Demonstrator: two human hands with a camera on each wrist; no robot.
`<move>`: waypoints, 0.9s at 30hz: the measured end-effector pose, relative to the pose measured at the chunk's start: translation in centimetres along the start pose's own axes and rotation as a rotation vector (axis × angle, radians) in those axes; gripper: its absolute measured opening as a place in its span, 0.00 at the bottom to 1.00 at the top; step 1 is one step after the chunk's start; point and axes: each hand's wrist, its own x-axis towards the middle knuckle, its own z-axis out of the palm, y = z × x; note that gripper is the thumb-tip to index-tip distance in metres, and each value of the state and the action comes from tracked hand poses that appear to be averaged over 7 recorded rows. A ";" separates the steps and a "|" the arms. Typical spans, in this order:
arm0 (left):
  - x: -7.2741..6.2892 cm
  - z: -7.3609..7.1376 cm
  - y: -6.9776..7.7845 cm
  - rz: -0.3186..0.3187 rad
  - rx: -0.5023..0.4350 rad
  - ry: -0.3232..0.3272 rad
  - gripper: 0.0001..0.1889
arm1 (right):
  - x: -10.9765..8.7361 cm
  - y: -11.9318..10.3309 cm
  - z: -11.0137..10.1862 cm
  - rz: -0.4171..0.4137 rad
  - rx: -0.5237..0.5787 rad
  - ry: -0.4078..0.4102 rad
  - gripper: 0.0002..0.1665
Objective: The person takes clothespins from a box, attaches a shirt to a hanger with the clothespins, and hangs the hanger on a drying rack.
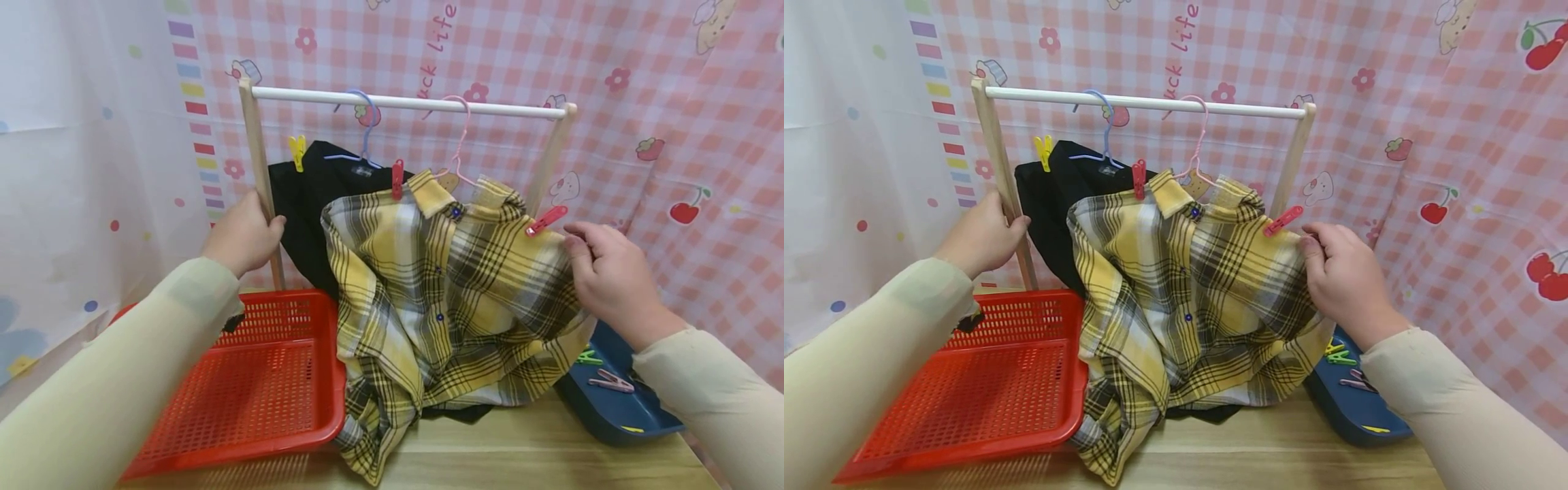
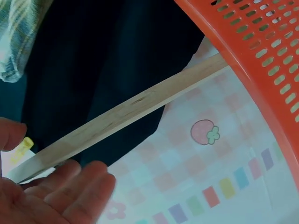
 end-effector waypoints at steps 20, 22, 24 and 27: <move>-4.8 -0.2 1.4 0.147 0.097 0.011 0.49 | -1.2 -5.2 -0.9 -0.100 0.179 0.146 0.25; -5.4 0.0 1.6 0.170 0.120 0.009 0.49 | -1.4 -6.0 -0.8 -0.114 0.184 0.131 0.26; -5.9 0.1 1.7 0.186 0.143 0.002 0.50 | -1.7 -6.7 -0.6 -0.139 0.192 0.116 0.26; -6.8 0.5 2.0 0.202 0.174 -0.022 0.52 | -2.1 -7.7 -0.1 -0.184 0.185 0.089 0.29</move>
